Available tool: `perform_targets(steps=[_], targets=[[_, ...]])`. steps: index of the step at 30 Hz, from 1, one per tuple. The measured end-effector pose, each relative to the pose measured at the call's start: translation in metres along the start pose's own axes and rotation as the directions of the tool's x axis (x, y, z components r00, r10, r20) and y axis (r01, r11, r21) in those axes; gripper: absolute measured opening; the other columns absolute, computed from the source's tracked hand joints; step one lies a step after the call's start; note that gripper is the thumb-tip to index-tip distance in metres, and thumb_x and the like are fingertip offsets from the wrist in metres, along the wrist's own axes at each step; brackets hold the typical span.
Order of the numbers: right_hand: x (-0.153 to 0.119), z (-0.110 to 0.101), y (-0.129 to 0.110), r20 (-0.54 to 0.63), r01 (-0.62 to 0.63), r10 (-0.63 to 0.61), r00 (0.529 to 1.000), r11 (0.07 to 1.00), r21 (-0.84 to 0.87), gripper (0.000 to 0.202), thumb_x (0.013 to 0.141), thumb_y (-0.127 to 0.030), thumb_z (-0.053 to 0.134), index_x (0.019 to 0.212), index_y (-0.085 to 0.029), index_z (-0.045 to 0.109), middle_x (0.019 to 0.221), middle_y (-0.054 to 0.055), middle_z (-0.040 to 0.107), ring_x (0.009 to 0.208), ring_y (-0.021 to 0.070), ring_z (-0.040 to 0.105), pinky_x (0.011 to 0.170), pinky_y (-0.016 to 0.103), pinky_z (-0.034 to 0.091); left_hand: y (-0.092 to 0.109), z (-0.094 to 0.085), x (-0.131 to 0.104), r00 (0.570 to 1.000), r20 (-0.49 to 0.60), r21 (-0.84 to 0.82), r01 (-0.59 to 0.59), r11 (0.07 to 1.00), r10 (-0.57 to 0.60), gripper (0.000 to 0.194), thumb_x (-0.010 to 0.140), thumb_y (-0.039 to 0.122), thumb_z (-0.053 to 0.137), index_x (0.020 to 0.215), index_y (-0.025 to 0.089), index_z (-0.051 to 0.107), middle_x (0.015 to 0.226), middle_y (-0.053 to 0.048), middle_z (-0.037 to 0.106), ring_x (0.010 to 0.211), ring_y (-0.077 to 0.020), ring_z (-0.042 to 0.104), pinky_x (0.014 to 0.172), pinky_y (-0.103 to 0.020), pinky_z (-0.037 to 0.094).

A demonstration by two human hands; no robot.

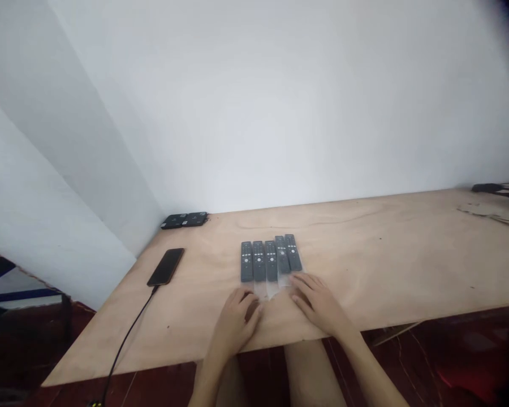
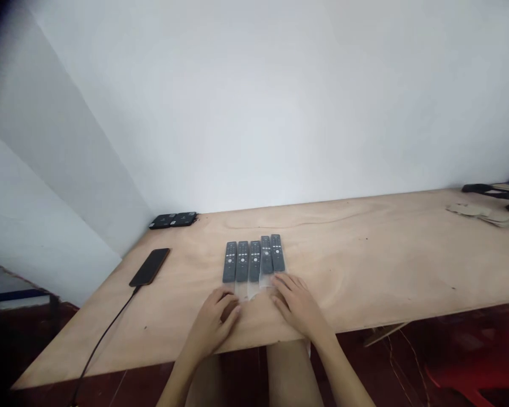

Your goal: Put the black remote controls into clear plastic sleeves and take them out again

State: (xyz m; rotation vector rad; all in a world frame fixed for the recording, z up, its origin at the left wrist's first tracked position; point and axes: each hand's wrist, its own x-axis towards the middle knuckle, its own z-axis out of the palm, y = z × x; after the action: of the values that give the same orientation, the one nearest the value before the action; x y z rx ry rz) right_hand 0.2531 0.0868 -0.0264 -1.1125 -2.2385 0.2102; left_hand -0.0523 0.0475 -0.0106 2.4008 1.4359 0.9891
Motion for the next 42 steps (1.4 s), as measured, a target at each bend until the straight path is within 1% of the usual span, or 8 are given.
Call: perform_targets(steps=[2, 9, 19, 26, 30, 33, 39, 42], targets=[[0.001, 0.000, 0.001, 0.032, 0.045, -0.045, 0.998, 0.999, -0.002, 0.046, 0.109, -0.033, 0.063, 0.155, -0.031, 0.062, 0.157, 0.011, 0.067, 0.143, 0.0358, 0.063, 0.118, 0.062, 0.053, 0.000, 0.000, 0.001, 1.000, -0.015, 0.004, -0.015, 1.000, 0.015, 0.013, 0.105, 0.024, 0.064, 0.113, 0.025, 0.074, 0.120, -0.012, 0.073, 0.112, -0.0298, 0.071, 0.100, -0.053, 0.062], [0.002, 0.001, 0.002, -0.004, 0.016, -0.016, 1.000, 1.000, 0.002, 0.024, 0.109, -0.030, 0.062, 0.130, -0.028, 0.075, 0.141, 0.010, 0.075, 0.130, 0.0332, 0.069, 0.112, 0.058, 0.056, 0.001, 0.000, 0.003, 1.000, -0.012, -0.009, 0.003, 1.000, -0.003, 0.014, 0.105, 0.023, 0.062, 0.104, 0.024, 0.077, 0.109, -0.009, 0.075, 0.105, -0.0282, 0.070, 0.097, -0.050, 0.061], [0.004, -0.005, -0.002, -0.001, 0.006, -0.006, 1.000, 1.000, -0.006, 0.014, 0.110, -0.026, 0.057, 0.111, -0.026, 0.071, 0.119, 0.010, 0.073, 0.107, 0.0311, 0.068, 0.098, 0.053, 0.058, -0.003, 0.003, 0.002, 0.999, -0.032, -0.024, 0.038, 0.999, -0.039, 0.018, 0.108, 0.024, 0.059, 0.098, 0.023, 0.073, 0.104, -0.007, 0.070, 0.104, -0.0261, 0.067, 0.094, -0.044, 0.059], [0.004, -0.005, -0.001, -0.001, 0.003, -0.003, 1.000, 1.000, -0.010, 0.009, 0.109, -0.026, 0.060, 0.104, -0.025, 0.068, 0.114, 0.009, 0.072, 0.105, 0.0306, 0.067, 0.097, 0.051, 0.056, -0.006, 0.005, 0.002, 0.998, -0.068, -0.024, 0.011, 1.000, -0.013, 0.019, 0.108, 0.024, 0.060, 0.095, 0.023, 0.074, 0.106, -0.007, 0.069, 0.106, -0.0258, 0.065, 0.096, -0.044, 0.059], [0.003, -0.004, 0.000, -0.013, 0.014, -0.014, 1.000, 1.000, -0.012, 0.005, 0.107, -0.028, 0.066, 0.110, -0.025, 0.069, 0.120, 0.010, 0.071, 0.111, 0.0322, 0.066, 0.102, 0.054, 0.054, -0.011, 0.008, 0.002, 0.996, -0.090, -0.023, -0.024, 0.999, 0.022, 0.014, 0.106, 0.023, 0.065, 0.110, 0.024, 0.078, 0.121, -0.010, 0.071, 0.119, -0.0280, 0.066, 0.105, -0.048, 0.059], [0.002, -0.002, 0.002, -0.031, 0.040, -0.040, 0.999, 0.999, -0.009, 0.019, 0.106, -0.027, 0.067, 0.124, -0.026, 0.069, 0.131, 0.013, 0.070, 0.121, 0.0338, 0.065, 0.106, 0.056, 0.054, -0.014, 0.009, 0.002, 0.993, -0.095, -0.026, -0.072, 0.997, 0.069, 0.019, 0.106, 0.022, 0.065, 0.115, 0.027, 0.080, 0.134, -0.009, 0.072, 0.130, -0.0288, 0.064, 0.112, -0.051, 0.057], [0.001, -0.001, 0.004, 0.002, 0.044, -0.044, 0.999, 0.999, -0.009, 0.019, 0.106, -0.030, 0.069, 0.124, -0.027, 0.070, 0.130, 0.011, 0.070, 0.122, 0.0332, 0.065, 0.109, 0.056, 0.053, -0.017, 0.010, 0.001, 0.994, -0.088, -0.036, -0.073, 0.997, 0.070, 0.016, 0.108, 0.025, 0.064, 0.106, 0.025, 0.080, 0.122, -0.010, 0.074, 0.119, -0.0275, 0.068, 0.103, -0.047, 0.061], [0.002, -0.002, 0.002, 0.018, 0.035, -0.035, 0.999, 0.999, -0.005, 0.018, 0.106, -0.030, 0.069, 0.124, -0.026, 0.069, 0.129, 0.011, 0.071, 0.119, 0.0320, 0.066, 0.107, 0.054, 0.053, -0.017, 0.010, 0.002, 0.995, -0.083, -0.038, -0.063, 0.997, 0.060, 0.018, 0.109, 0.025, 0.061, 0.106, 0.024, 0.078, 0.123, -0.010, 0.073, 0.119, -0.0265, 0.069, 0.104, -0.046, 0.060]])
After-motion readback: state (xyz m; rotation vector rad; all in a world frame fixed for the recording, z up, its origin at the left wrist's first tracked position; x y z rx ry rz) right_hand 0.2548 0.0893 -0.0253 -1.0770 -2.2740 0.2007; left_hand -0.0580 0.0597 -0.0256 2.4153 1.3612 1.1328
